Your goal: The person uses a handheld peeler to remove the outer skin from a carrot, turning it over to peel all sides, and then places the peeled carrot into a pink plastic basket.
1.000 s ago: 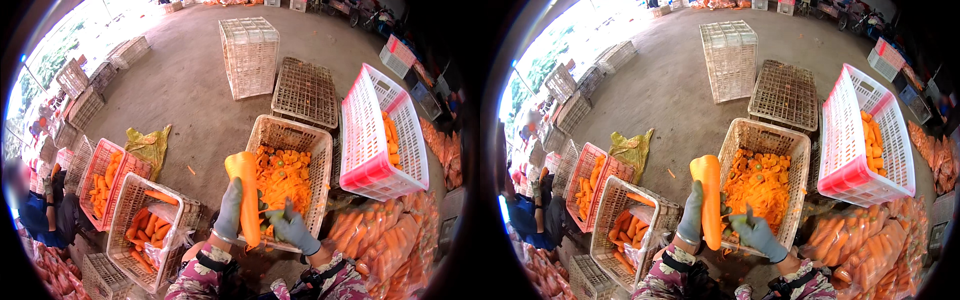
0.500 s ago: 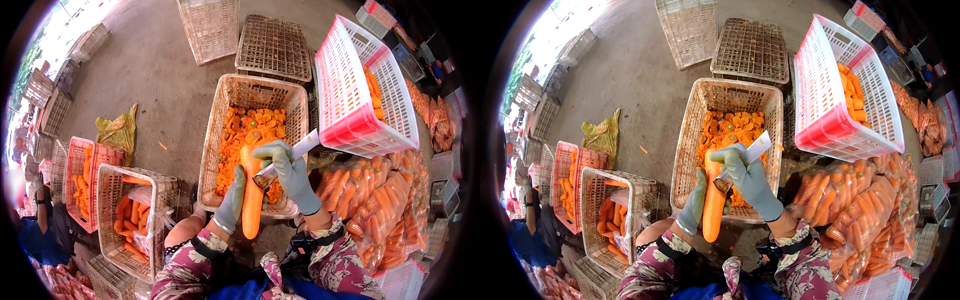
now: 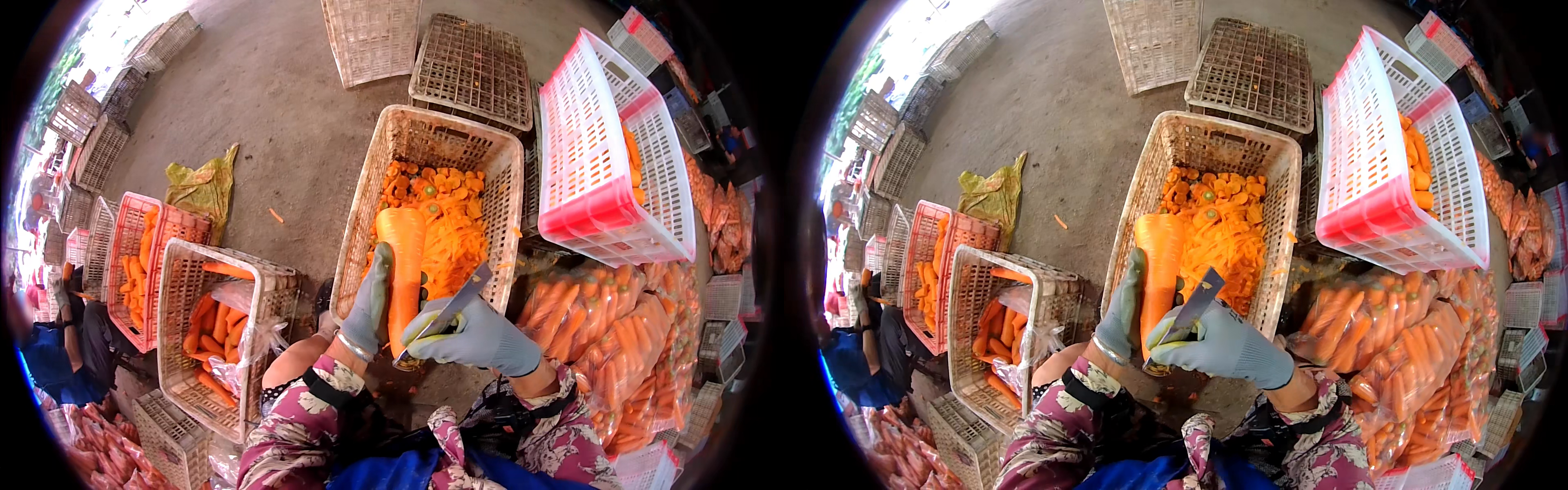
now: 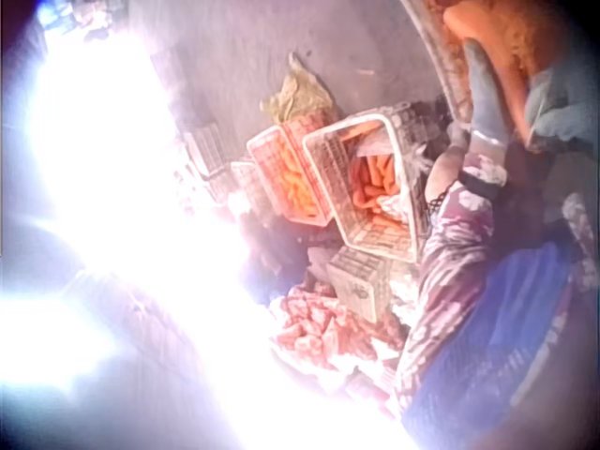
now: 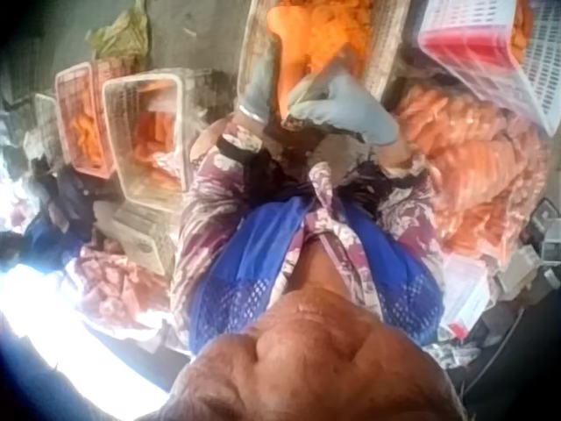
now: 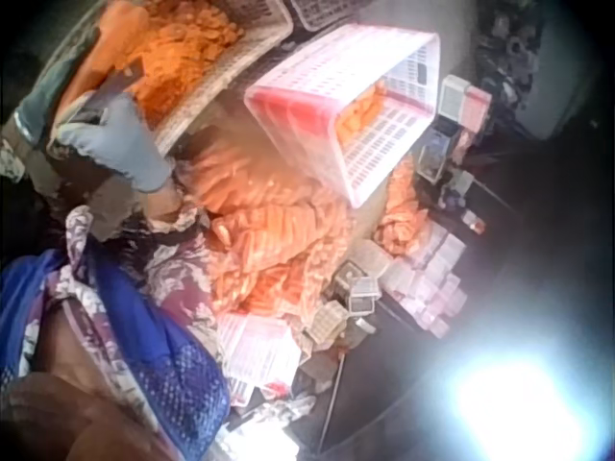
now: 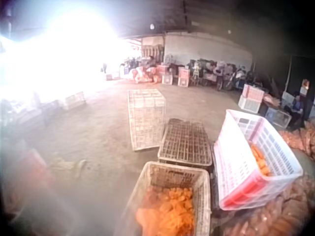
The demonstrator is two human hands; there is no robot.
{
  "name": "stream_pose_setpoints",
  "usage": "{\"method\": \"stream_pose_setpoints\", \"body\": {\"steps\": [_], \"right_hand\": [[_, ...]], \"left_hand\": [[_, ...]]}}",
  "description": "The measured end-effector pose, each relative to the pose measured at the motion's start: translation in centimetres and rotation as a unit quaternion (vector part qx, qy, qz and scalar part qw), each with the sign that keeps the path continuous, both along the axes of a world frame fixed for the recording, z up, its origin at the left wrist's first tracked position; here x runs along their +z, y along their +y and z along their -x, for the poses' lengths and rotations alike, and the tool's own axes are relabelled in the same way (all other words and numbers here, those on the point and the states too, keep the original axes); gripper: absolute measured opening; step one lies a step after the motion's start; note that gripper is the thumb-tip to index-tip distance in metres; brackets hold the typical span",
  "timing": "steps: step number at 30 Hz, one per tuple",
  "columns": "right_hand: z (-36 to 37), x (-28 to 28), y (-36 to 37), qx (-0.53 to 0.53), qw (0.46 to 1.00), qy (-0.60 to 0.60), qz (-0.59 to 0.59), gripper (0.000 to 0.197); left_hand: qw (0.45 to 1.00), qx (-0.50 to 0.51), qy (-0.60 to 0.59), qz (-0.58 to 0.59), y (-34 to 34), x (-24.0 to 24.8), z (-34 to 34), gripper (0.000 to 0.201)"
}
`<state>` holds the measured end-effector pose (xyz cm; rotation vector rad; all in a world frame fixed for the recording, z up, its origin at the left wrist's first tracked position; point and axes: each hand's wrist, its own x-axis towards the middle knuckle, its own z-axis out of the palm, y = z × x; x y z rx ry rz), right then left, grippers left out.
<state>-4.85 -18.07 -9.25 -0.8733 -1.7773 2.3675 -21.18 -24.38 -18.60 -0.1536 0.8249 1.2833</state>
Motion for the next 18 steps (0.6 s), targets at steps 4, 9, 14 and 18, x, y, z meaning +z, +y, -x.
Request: {"method": "stream_pose_setpoints", "body": {"steps": [4, 9, 14, 18], "right_hand": [[0.2, -1.0, -0.1, -0.036, 0.998, -0.014, 0.052, 0.019], [0.7, -0.8, 1.1, -0.029, 0.995, -0.027, 0.087, 0.020], [0.1, -3.6, 5.0, -0.122, 0.992, 0.006, -0.001, 0.019], [-0.6, -6.5, 7.4, -0.194, 0.980, 0.031, -0.021, 0.016]], "left_hand": [[0.998, -0.017, 0.053, 0.025, -0.2, 0.1, 0.3, 0.068], [0.990, -0.033, 0.124, -0.051, 0.1, -1.0, -0.1, 0.070], [0.969, -0.152, 0.179, -0.068, -0.8, 0.7, -0.3, 0.068], [0.971, -0.207, 0.121, -0.027, -0.9, 0.5, 0.1, 0.065]]}}
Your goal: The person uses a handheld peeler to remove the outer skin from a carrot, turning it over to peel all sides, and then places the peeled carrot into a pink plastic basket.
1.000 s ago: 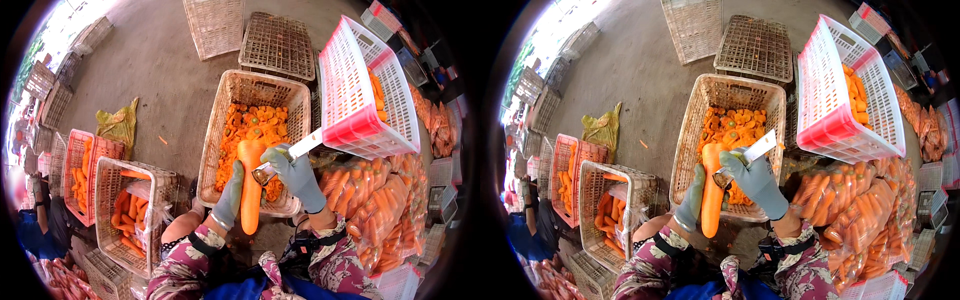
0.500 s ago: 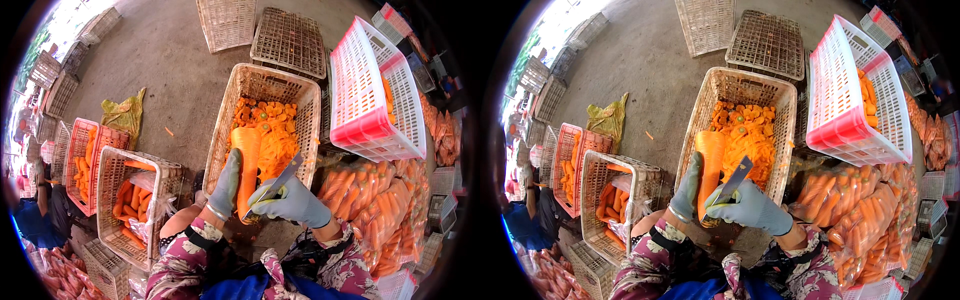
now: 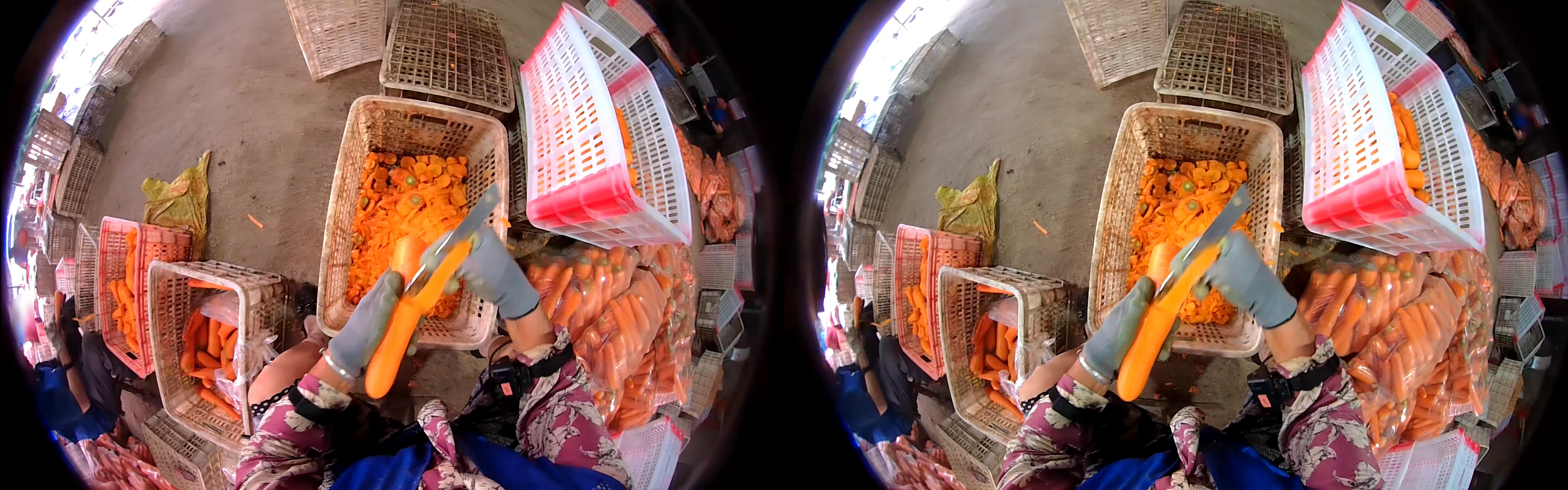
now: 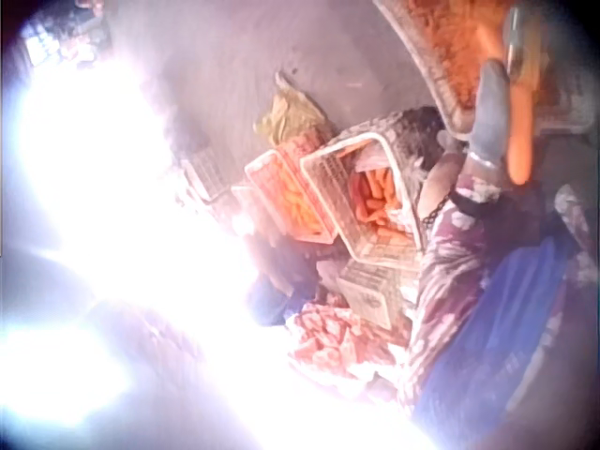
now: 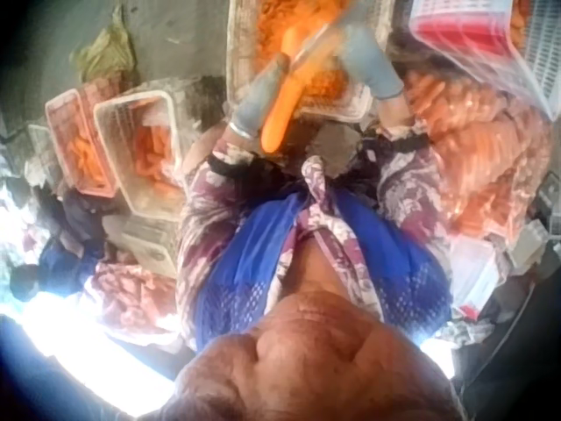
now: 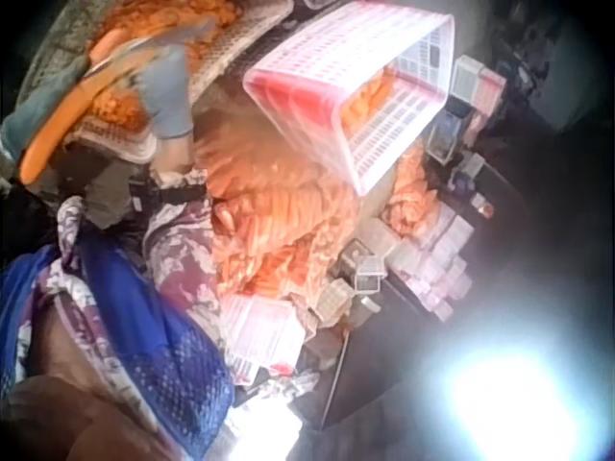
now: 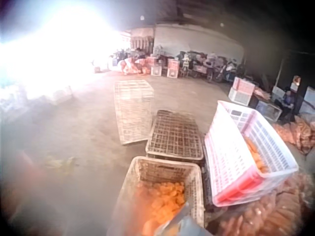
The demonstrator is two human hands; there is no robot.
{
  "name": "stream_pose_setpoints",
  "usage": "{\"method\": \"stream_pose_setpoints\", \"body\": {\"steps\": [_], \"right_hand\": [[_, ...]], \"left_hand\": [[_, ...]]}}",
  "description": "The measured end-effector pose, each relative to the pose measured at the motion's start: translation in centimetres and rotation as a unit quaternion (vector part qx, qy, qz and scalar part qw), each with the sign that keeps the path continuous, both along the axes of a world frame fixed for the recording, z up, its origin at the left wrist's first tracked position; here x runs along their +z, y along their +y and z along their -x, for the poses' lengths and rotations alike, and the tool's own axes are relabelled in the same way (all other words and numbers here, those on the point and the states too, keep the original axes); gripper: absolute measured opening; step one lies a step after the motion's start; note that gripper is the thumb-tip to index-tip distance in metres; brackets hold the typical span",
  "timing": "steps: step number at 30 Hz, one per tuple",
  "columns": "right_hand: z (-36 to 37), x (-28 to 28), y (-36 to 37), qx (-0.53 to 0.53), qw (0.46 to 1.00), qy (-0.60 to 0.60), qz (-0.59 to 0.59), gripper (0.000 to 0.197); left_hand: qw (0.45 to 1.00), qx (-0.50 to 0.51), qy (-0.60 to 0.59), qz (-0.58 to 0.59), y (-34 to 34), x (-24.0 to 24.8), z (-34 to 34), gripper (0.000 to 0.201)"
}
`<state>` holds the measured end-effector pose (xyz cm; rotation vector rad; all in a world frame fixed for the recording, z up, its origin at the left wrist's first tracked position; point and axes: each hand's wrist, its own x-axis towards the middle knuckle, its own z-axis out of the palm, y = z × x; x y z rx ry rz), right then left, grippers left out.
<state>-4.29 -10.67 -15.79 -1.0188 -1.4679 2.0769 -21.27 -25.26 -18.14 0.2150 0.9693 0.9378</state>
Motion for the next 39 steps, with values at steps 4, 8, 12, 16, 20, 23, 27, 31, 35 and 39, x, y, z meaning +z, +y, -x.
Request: {"method": "stream_pose_setpoints", "body": {"steps": [4, 8, 12, 16, 20, 23, 27, 31, 35, 39], "right_hand": [[-3.0, -1.7, 5.8, -0.136, 0.983, -0.123, -0.023, 0.016], [-2.3, -2.6, 6.2, -0.240, 0.960, -0.108, -0.097, 0.015], [-1.1, -0.2, 4.3, -0.239, 0.970, 0.006, -0.052, 0.016], [0.5, 1.5, 0.7, -0.072, 0.997, -0.003, -0.016, 0.020], [1.7, 1.7, -1.1, -0.005, 1.000, -0.002, 0.025, 0.021], [0.3, 1.3, 0.2, -0.048, 0.998, -0.009, 0.037, 0.020], [-3.0, 0.4, 4.0, -0.175, 0.982, -0.060, -0.046, 0.019], [-2.8, -1.1, 4.1, -0.219, 0.970, -0.079, -0.065, 0.020], [-0.1, 1.3, 1.9, -0.153, 0.987, -0.029, -0.036, 0.023], [2.1, 1.5, -1.5, -0.099, 0.994, 0.007, 0.035, 0.025]], "left_hand": [[0.996, -0.080, 0.040, 0.007, -0.9, 3.8, 1.4, 0.067], [0.999, 0.001, -0.028, 0.023, -0.9, 1.6, 1.2, 0.075], [0.995, 0.072, -0.057, 0.030, 0.0, 1.6, 1.7, 0.075], [0.993, 0.087, -0.068, 0.037, -0.2, 0.9, 1.7, 0.073], [0.996, 0.064, -0.054, 0.039, -0.5, 1.3, 1.8, 0.064], [0.998, 0.001, -0.054, 0.022, -0.4, 2.3, 1.4, 0.058], [0.996, -0.021, -0.083, 0.012, -2.2, 4.7, 2.2, 0.062], [0.999, 0.017, -0.043, -0.017, -1.6, 3.5, 1.8, 0.068], [0.996, 0.057, -0.074, -0.003, -1.5, 2.2, 2.4, 0.066], [0.995, 0.088, -0.053, 0.016, -1.3, 2.0, 2.1, 0.068]]}}
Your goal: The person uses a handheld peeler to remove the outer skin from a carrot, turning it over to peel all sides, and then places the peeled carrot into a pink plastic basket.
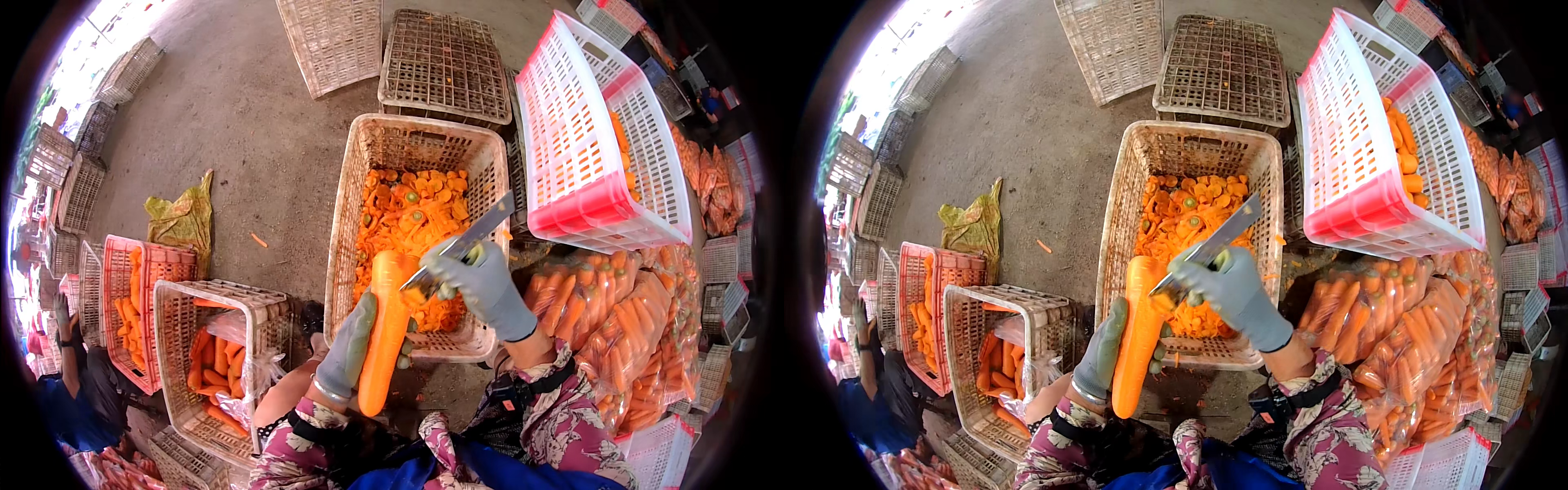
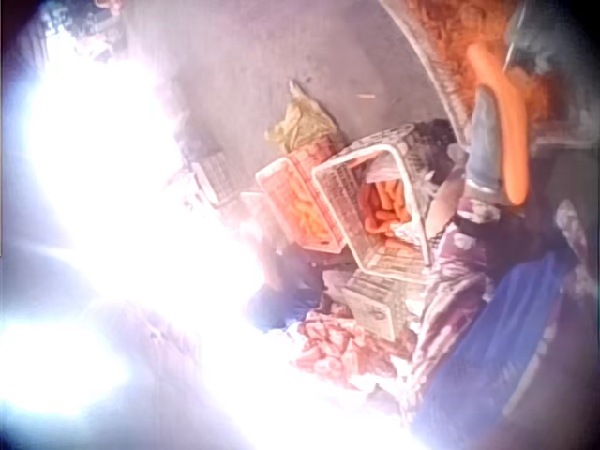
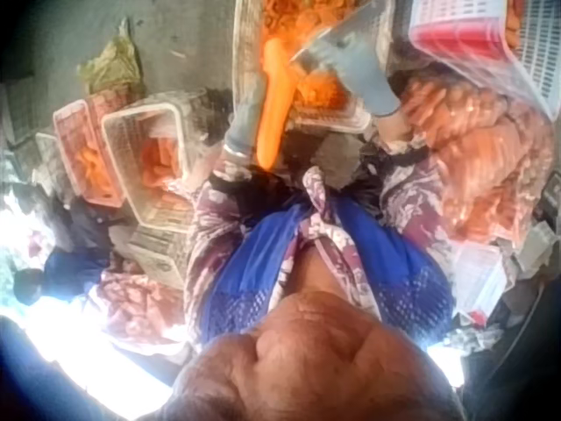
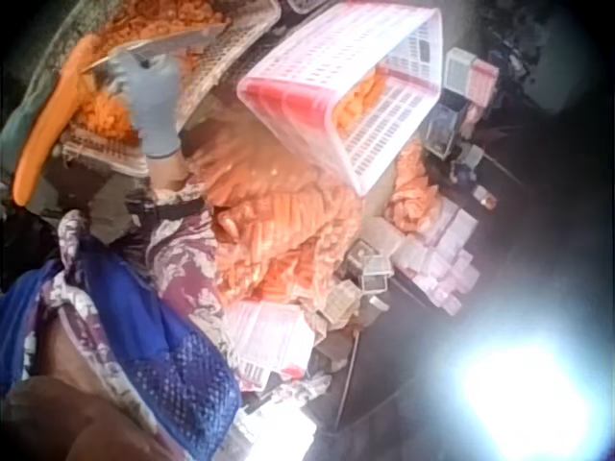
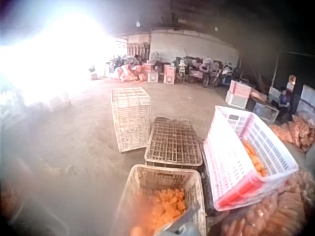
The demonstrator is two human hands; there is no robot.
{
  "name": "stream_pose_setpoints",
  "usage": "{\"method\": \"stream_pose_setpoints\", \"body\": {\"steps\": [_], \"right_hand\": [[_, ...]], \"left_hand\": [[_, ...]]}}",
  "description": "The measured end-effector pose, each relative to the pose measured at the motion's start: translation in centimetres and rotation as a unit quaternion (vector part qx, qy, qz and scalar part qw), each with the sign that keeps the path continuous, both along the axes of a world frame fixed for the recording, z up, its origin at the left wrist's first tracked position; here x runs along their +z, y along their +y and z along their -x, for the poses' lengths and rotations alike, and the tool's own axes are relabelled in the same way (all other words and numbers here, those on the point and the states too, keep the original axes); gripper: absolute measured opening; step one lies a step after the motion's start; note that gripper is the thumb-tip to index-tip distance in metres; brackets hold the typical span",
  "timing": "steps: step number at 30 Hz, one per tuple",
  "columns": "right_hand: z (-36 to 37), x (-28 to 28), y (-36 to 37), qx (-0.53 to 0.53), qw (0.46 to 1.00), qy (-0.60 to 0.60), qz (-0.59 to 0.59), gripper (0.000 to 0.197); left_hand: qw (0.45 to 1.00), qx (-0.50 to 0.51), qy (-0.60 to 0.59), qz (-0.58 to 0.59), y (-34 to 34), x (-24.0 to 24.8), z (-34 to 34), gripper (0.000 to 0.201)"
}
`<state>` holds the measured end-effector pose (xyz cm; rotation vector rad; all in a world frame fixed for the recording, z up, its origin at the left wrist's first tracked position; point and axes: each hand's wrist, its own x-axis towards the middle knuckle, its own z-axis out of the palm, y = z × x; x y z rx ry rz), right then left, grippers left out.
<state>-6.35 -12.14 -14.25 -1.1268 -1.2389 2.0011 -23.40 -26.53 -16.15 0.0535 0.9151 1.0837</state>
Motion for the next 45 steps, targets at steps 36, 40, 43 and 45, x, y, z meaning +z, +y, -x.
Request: {"method": "stream_pose_setpoints", "body": {"steps": [36, 40, 43, 45], "right_hand": [[-1.8, -1.9, 2.4, -0.202, 0.976, 0.028, -0.073, 0.020], [-1.5, -1.7, 1.9, -0.201, 0.977, 0.029, -0.070, 0.021], [-1.5, -2.0, 1.8, -0.191, 0.978, 0.045, -0.069, 0.021], [-1.4, -1.9, 1.6, -0.193, 0.978, 0.035, -0.069, 0.021]], "left_hand": [[0.974, 0.082, 0.135, -0.164, 1.2, 0.4, -0.1, 0.082], [0.952, 0.087, 0.168, -0.240, 1.6, 0.9, 0.4, 0.086], [0.947, 0.095, 0.195, -0.238, 1.9, 2.1, 0.4, 0.085], [0.944, 0.105, 0.204, -0.237, 2.1, 2.4, 0.5, 0.084]]}}
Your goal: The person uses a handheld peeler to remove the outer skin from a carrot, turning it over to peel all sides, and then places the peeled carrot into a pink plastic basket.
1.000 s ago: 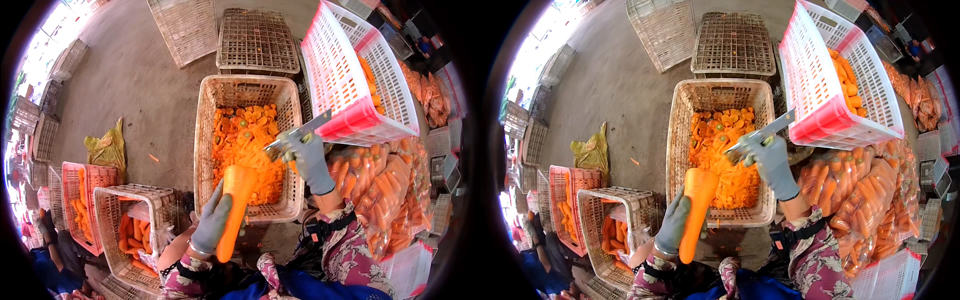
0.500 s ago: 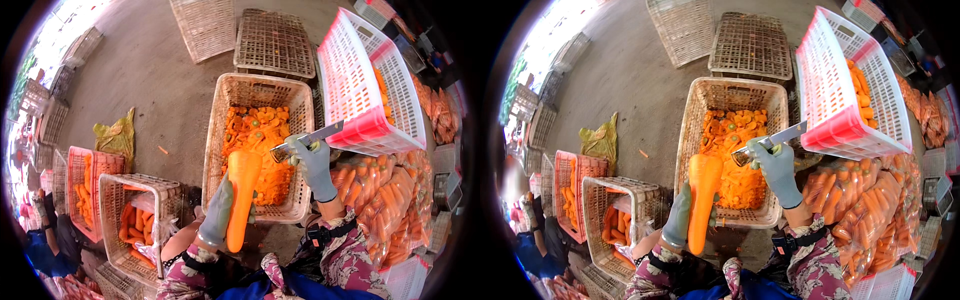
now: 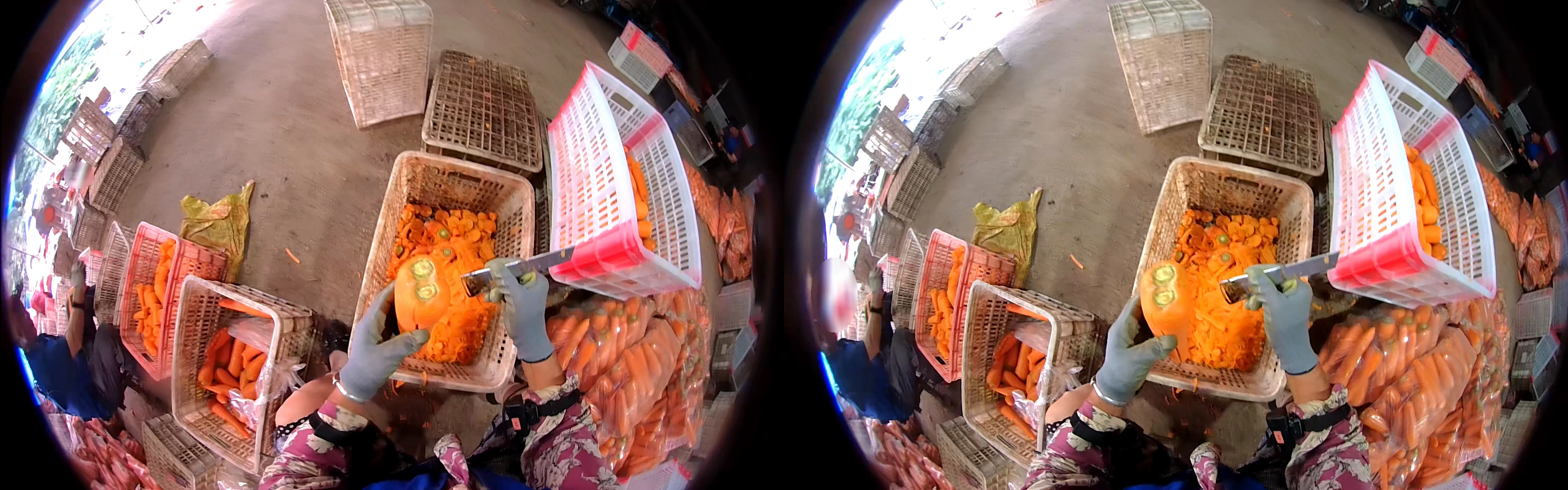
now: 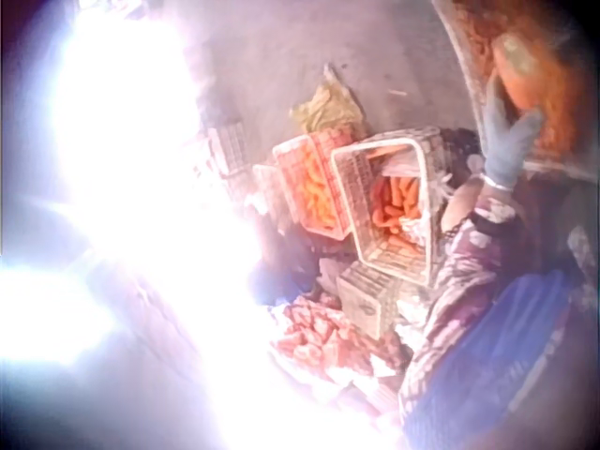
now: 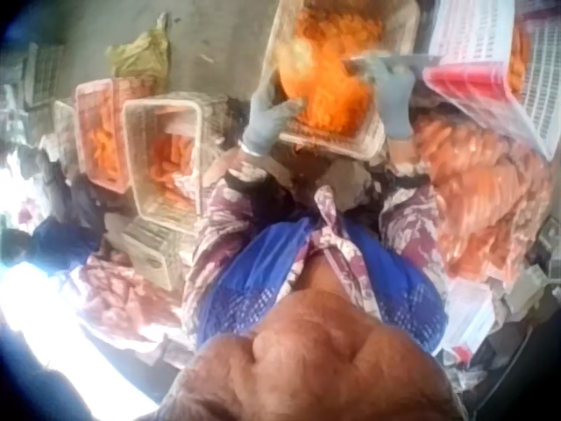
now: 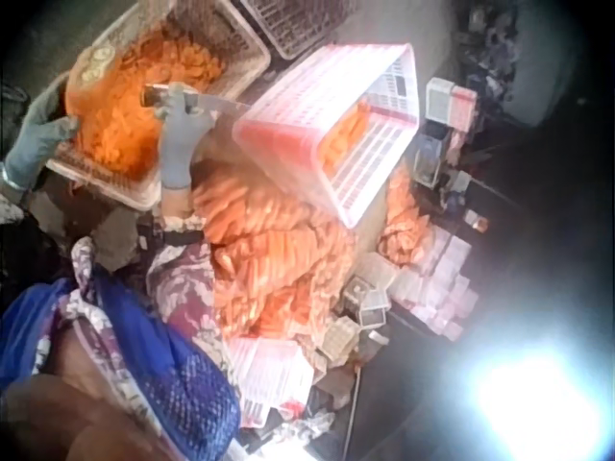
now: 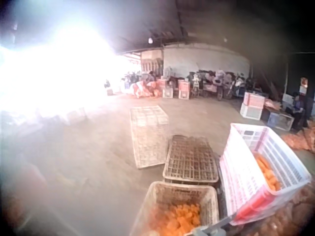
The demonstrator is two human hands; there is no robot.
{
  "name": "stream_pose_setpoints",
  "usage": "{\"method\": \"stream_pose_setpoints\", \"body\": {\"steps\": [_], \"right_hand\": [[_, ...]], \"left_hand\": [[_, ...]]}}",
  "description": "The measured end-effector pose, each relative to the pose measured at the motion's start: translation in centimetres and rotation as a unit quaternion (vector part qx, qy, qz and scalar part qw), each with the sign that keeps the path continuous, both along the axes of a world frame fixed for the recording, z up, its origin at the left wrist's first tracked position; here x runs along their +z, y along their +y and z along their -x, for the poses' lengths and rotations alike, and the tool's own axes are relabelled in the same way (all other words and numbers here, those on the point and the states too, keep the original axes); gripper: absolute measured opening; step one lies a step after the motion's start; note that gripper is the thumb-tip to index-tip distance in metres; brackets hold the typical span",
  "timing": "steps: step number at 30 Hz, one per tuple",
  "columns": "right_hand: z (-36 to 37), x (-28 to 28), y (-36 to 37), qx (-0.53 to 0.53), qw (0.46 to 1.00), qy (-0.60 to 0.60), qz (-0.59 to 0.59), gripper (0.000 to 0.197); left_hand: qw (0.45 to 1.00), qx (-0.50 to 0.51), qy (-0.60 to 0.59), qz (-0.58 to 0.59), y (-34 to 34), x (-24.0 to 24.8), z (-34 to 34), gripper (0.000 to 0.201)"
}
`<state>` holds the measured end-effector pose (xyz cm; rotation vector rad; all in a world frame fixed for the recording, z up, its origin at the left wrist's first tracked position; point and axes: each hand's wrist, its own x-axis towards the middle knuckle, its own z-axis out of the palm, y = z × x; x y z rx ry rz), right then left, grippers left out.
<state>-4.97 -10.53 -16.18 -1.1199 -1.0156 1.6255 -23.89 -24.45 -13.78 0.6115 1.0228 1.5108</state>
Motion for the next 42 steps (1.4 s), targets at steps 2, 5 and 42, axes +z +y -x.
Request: {"method": "stream_pose_setpoints", "body": {"steps": [2, 5, 42], "right_hand": [[0.1, -0.1, -0.1, 0.001, 1.000, -0.008, 0.005, 0.021], [0.3, 0.2, -0.4, -0.002, 1.000, -0.012, 0.000, 0.019], [2.2, 5.4, -7.5, 0.431, 0.898, 0.018, 0.083, 0.025]], "left_hand": [[0.999, 0.010, -0.026, 0.018, -0.1, 0.4, 0.0, 0.082], [0.997, 0.034, -0.064, 0.018, -0.1, -0.2, 0.2, 0.077], [0.925, 0.047, -0.306, 0.220, -0.8, -4.6, -0.3, 0.060]]}}
